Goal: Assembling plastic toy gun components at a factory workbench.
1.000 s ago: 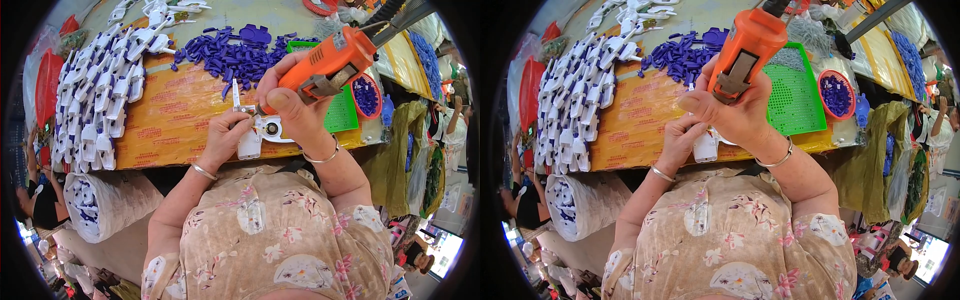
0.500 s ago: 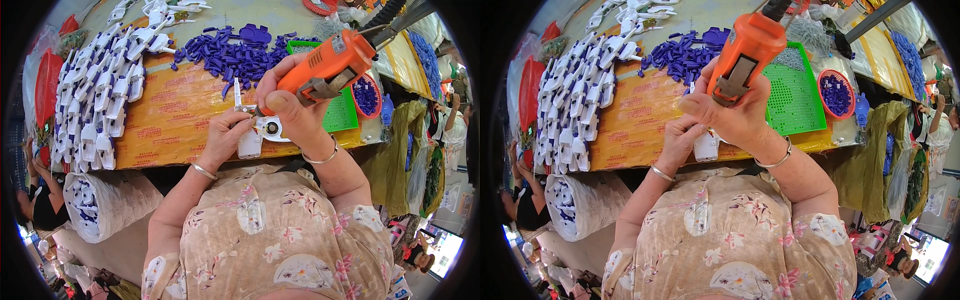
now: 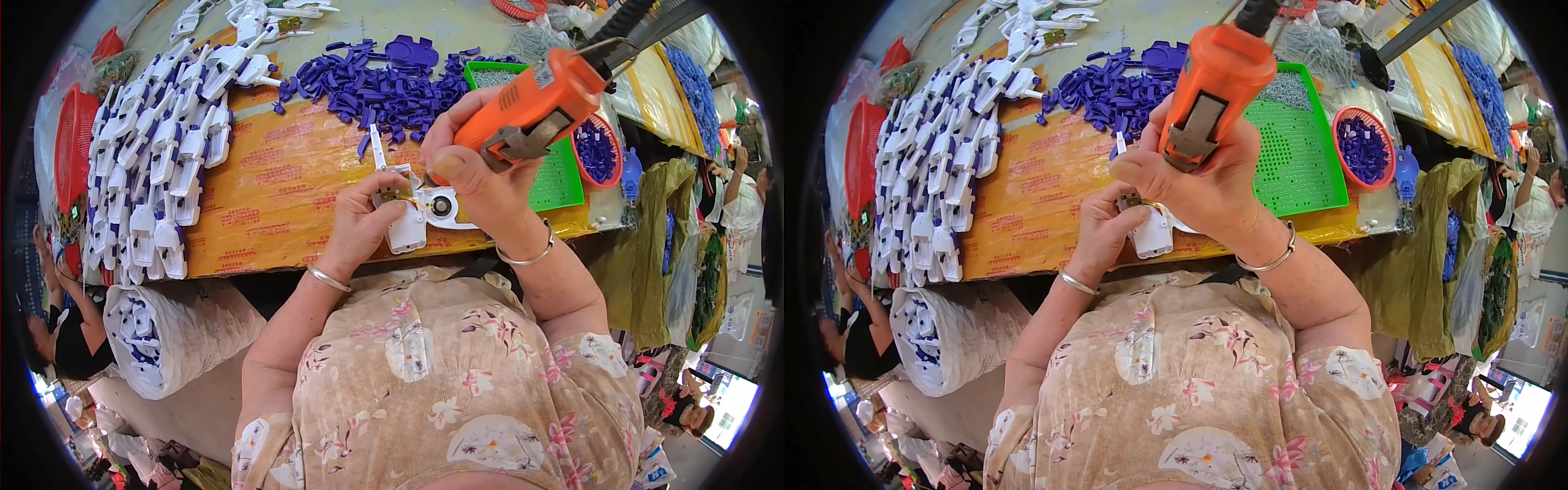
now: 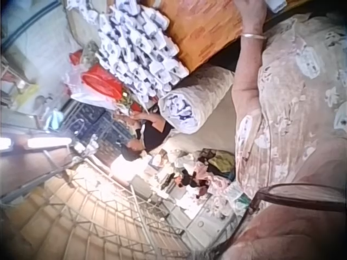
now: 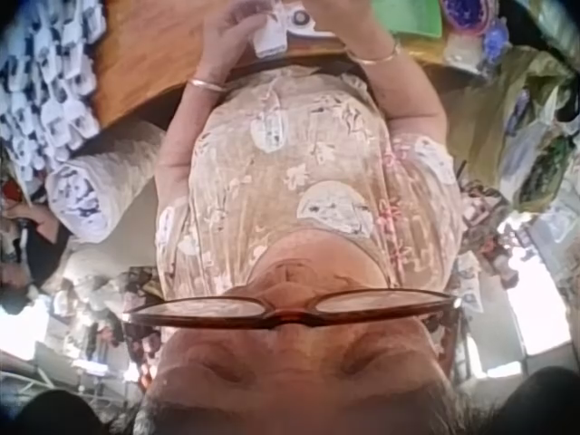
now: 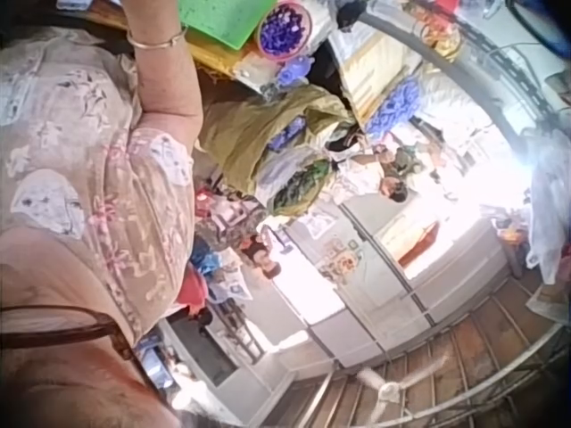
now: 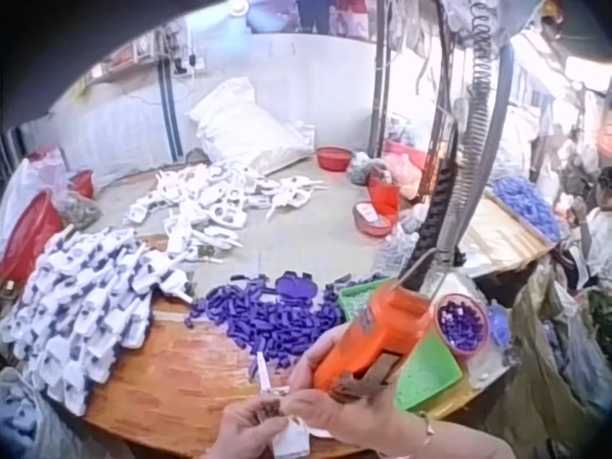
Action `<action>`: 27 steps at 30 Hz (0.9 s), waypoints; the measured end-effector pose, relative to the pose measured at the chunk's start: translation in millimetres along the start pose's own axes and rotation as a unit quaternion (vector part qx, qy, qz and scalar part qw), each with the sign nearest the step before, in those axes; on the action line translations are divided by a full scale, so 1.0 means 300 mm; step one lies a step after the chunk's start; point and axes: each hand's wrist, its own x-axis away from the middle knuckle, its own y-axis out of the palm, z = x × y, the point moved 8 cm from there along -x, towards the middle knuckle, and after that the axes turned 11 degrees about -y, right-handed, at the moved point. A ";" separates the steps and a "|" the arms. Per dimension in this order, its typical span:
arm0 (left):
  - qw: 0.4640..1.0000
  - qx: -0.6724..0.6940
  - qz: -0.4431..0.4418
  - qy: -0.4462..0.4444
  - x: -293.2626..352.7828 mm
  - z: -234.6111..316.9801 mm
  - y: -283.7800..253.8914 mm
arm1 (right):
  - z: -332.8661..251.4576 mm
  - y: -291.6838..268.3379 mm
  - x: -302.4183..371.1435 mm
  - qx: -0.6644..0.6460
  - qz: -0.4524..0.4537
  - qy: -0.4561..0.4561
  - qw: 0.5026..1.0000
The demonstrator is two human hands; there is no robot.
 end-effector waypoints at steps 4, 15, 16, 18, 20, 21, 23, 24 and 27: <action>0.997 0.014 0.026 0.073 0.009 0.059 0.017 | 0.019 -0.005 0.015 0.001 0.008 -0.010 1.000; 0.998 0.018 -0.003 0.063 0.006 0.047 0.025 | 0.042 0.008 0.025 0.040 -0.005 0.020 0.999; 0.998 0.018 -0.002 0.063 0.007 0.047 0.023 | 0.046 0.009 0.027 0.042 -0.007 0.022 0.999; 0.998 0.021 -0.003 0.063 0.007 0.045 0.022 | 0.051 0.006 0.030 0.045 -0.009 0.025 0.999; 0.998 0.013 -0.003 0.067 0.005 0.045 0.020 | 0.051 0.001 0.029 0.086 -0.022 0.017 0.996; 0.997 0.004 -0.002 0.072 0.006 0.047 0.019 | 0.053 -0.001 0.029 0.086 -0.023 0.017 0.996; 0.997 0.001 -0.001 0.072 0.007 0.050 0.021 | 0.051 0.001 0.027 0.089 -0.029 0.006 0.996; 0.997 -0.002 0.000 0.072 0.007 0.052 0.022 | 0.050 0.003 0.027 0.089 -0.029 0.007 0.996; 0.997 0.009 0.003 0.076 0.007 0.052 0.021 | 0.054 0.011 0.025 0.066 -0.020 0.021 0.997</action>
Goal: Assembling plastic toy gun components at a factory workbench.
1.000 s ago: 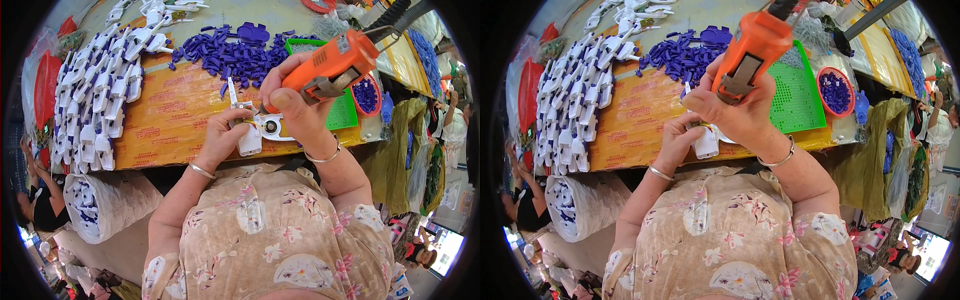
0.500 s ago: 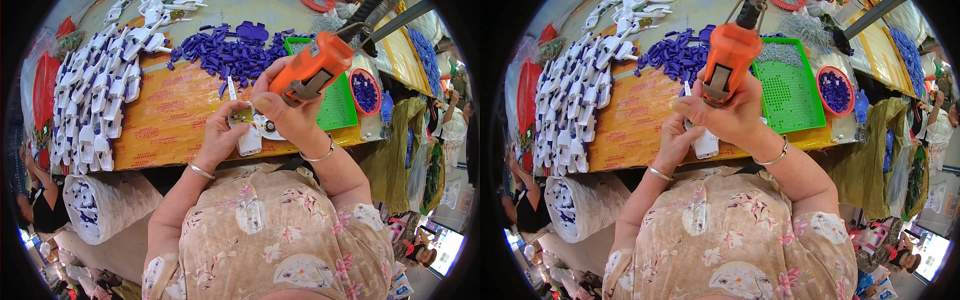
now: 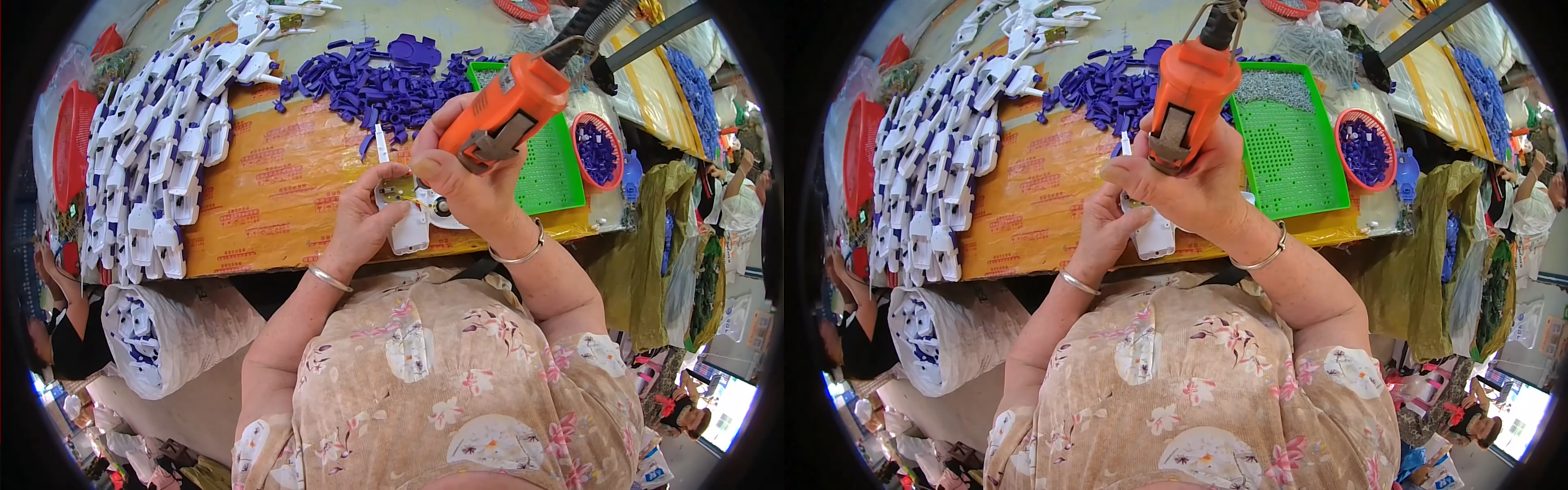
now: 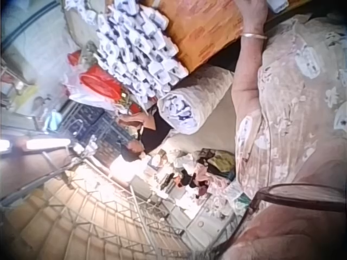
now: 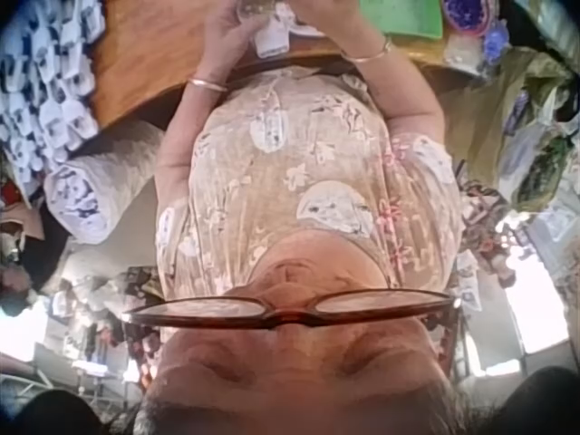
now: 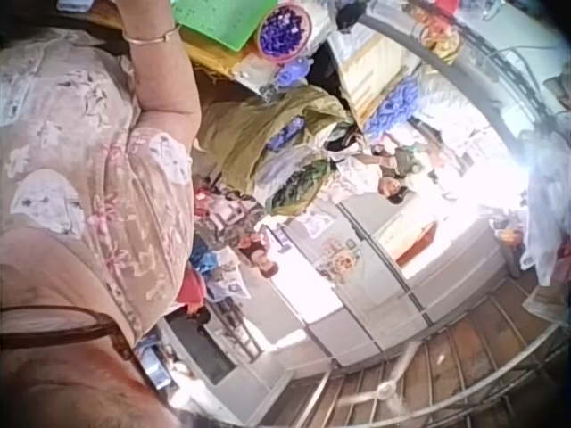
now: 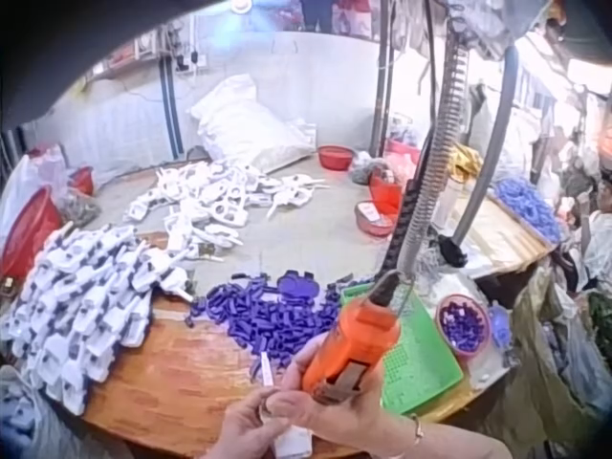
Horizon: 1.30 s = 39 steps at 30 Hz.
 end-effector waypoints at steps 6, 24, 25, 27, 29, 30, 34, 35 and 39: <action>1.000 -0.004 -0.001 -0.014 -0.001 -0.002 -0.001 | 0.017 0.009 -0.004 0.013 -0.019 0.022 0.999; 0.997 0.066 -0.015 -0.026 -0.011 -0.013 0.001 | -0.069 -0.028 -0.039 -0.095 -0.059 -0.069 0.991; 0.997 0.065 -0.014 -0.027 -0.007 -0.006 0.002 | -0.084 -0.076 -0.038 -0.036 0.011 -0.099 0.994; 0.998 0.058 -0.025 -0.030 0.003 0.015 0.008 | -0.126 -0.160 -0.022 0.114 0.130 -0.177 0.969; 0.997 0.061 -0.022 -0.039 0.009 0.021 -0.004 | -0.167 -0.214 0.015 0.211 0.142 -0.206 0.945; 0.996 0.062 -0.024 -0.051 0.011 0.021 -0.004 | -0.169 -0.206 0.034 0.202 0.097 -0.242 0.944; 0.997 0.053 -0.024 -0.043 0.021 0.055 0.001 | -0.046 -0.117 0.093 0.259 -0.063 -0.042 0.963; 0.997 0.061 -0.023 -0.041 0.023 0.059 -0.002 | 0.007 -0.102 0.120 0.242 -0.087 0.030 0.966; 0.997 0.071 -0.012 -0.014 0.031 0.066 -0.021 | 0.077 -0.052 0.156 0.241 -0.157 0.060 0.956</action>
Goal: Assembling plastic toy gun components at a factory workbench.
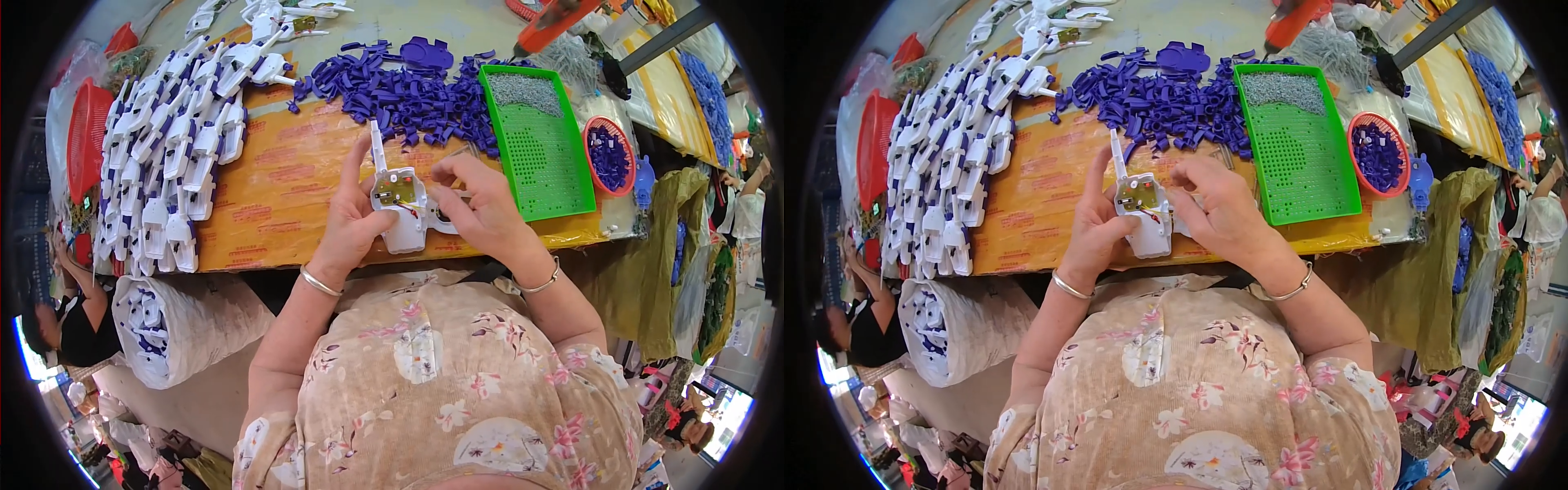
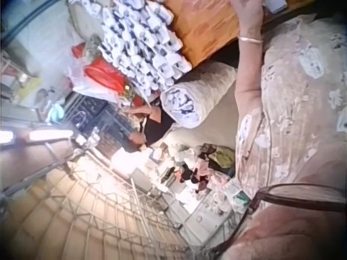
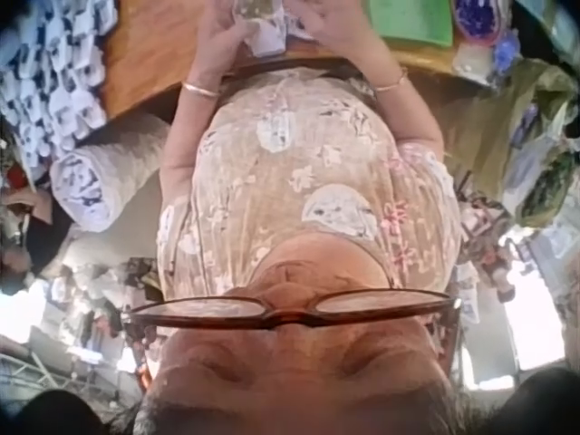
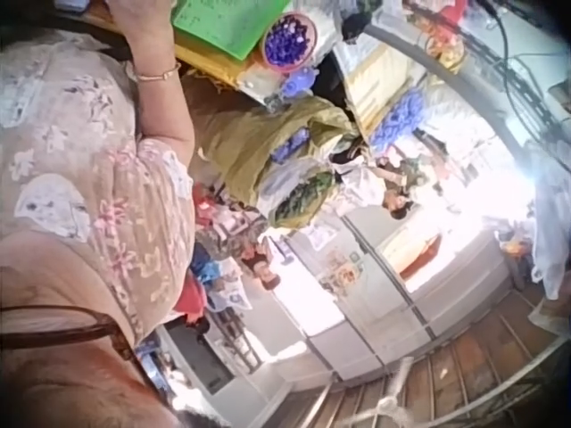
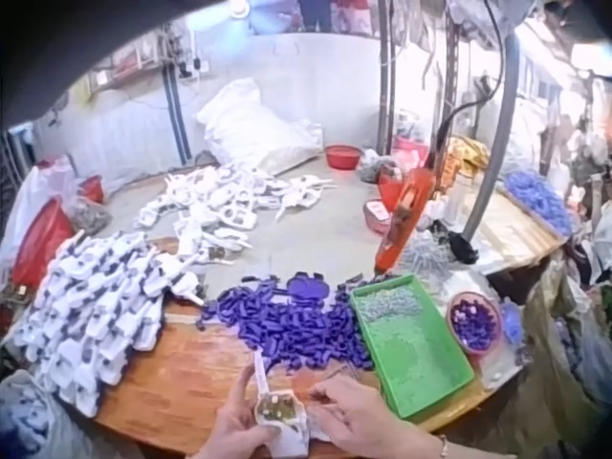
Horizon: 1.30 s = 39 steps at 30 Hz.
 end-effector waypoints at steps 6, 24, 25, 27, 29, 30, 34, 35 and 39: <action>0.999 0.008 -0.029 -0.028 0.009 0.001 -0.005 | 0.033 0.060 -0.007 -0.033 -0.072 0.047 0.996; 0.997 0.046 -0.005 -0.066 0.049 -0.011 -0.042 | -0.019 0.070 0.015 0.083 -0.112 0.002 0.990; 0.997 0.046 -0.004 -0.066 0.051 -0.012 -0.045 | -0.014 0.081 0.018 0.099 -0.145 0.015 0.984; 0.996 0.022 0.001 -0.086 0.054 -0.025 -0.058 | 0.009 0.094 0.032 0.075 -0.132 0.009 0.988; 0.995 0.025 -0.004 -0.094 0.057 -0.026 -0.055 | 0.013 0.097 0.039 0.052 -0.118 0.003 0.992; 0.994 0.028 -0.009 -0.102 0.060 -0.030 -0.054 | 0.014 0.102 0.043 0.033 -0.114 0.014 0.993; 0.993 0.045 -0.007 -0.105 0.068 -0.037 -0.063 | 0.027 0.085 0.047 -0.029 -0.052 0.087 0.994; 0.995 0.030 0.001 -0.092 0.072 -0.034 -0.068 | 0.028 0.086 0.050 -0.029 -0.052 0.087 0.994; 0.997 0.008 0.016 -0.075 0.072 -0.031 -0.078 | -0.010 0.076 0.034 0.038 -0.063 -0.001 0.997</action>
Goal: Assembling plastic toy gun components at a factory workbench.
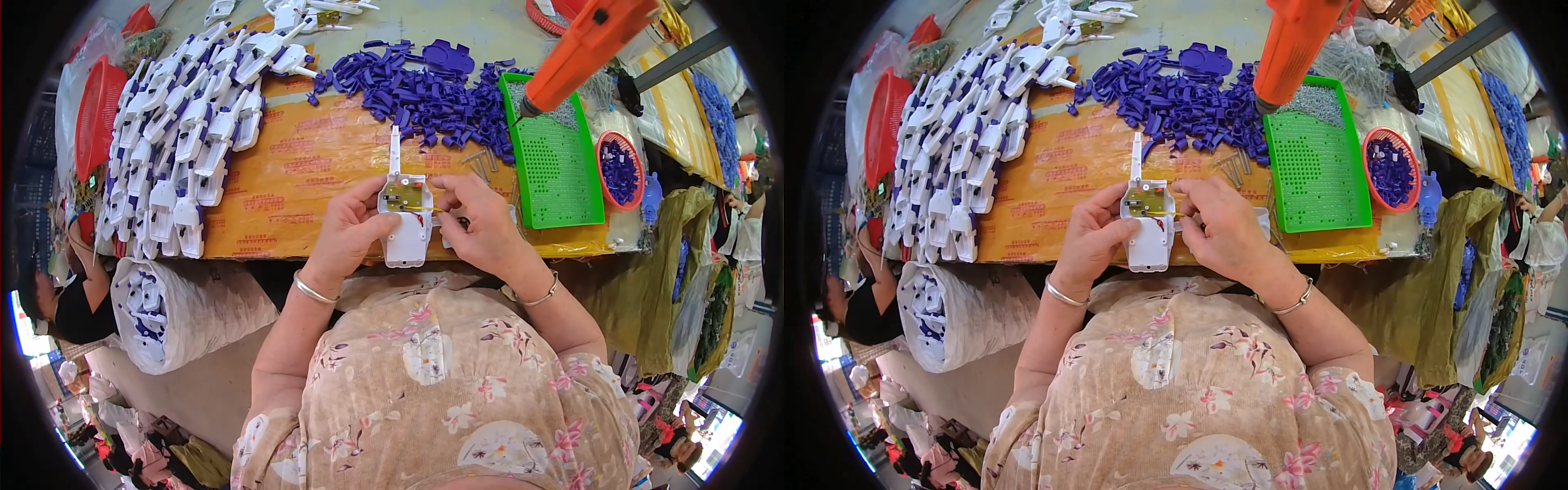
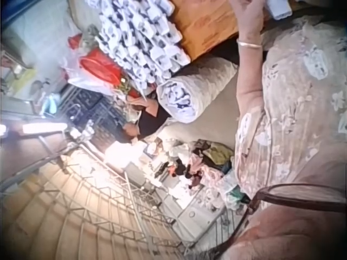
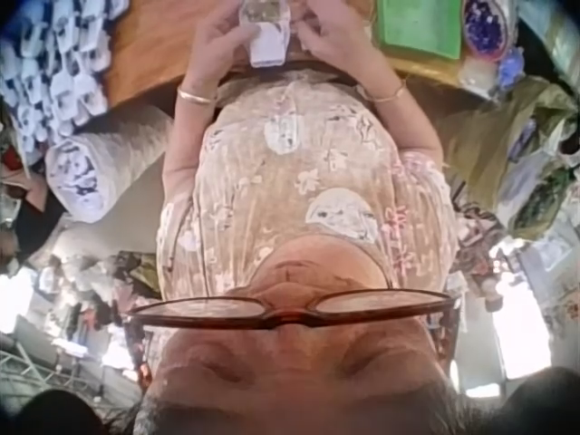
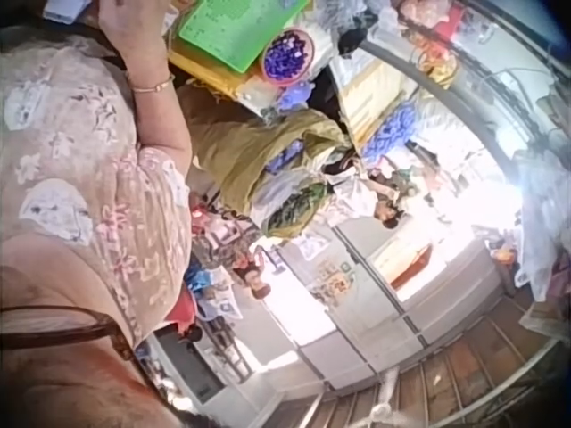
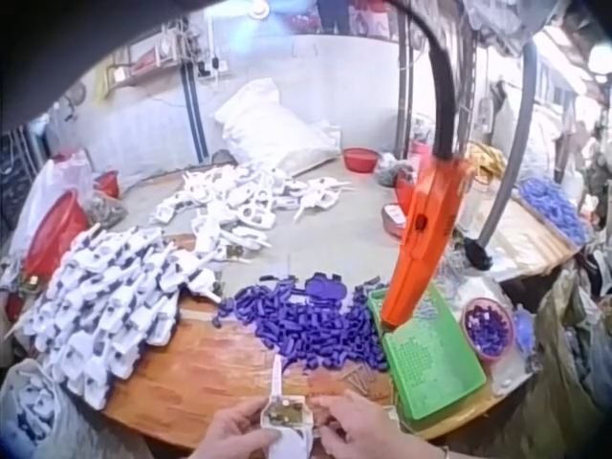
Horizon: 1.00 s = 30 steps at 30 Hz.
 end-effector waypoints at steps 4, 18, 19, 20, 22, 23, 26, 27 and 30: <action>1.000 -0.024 0.004 0.005 0.004 0.003 0.007 | -0.020 -0.008 -0.003 0.017 0.017 -0.039 0.999; 1.000 -0.005 -0.007 -0.013 0.005 0.009 0.051 | 0.004 0.001 -0.041 -0.060 0.050 -0.011 0.997; 1.000 -0.005 -0.007 -0.012 0.001 0.007 0.051 | 0.014 0.017 -0.041 -0.091 0.036 0.012 0.995; 1.000 -0.010 -0.006 -0.002 0.000 0.009 0.050 | 0.009 0.019 -0.042 -0.091 0.035 0.011 0.995; 1.000 -0.014 -0.005 0.009 0.008 0.012 0.065 | 0.020 0.036 -0.033 -0.140 0.026 0.065 0.988; 0.997 -0.063 0.033 0.036 0.020 0.029 0.071 | 0.020 0.046 -0.032 -0.141 0.026 0.065 0.988; 0.975 -0.162 0.105 0.109 0.028 0.052 0.069 | 0.013 0.043 -0.029 -0.117 0.073 0.029 0.990; 0.955 -0.212 0.139 0.155 0.040 0.067 0.065 | -0.001 0.038 -0.033 -0.094 0.078 0.013 0.992; 0.908 -0.299 0.196 0.218 0.057 0.077 0.056 | -0.016 0.039 -0.030 -0.069 0.078 -0.001 0.995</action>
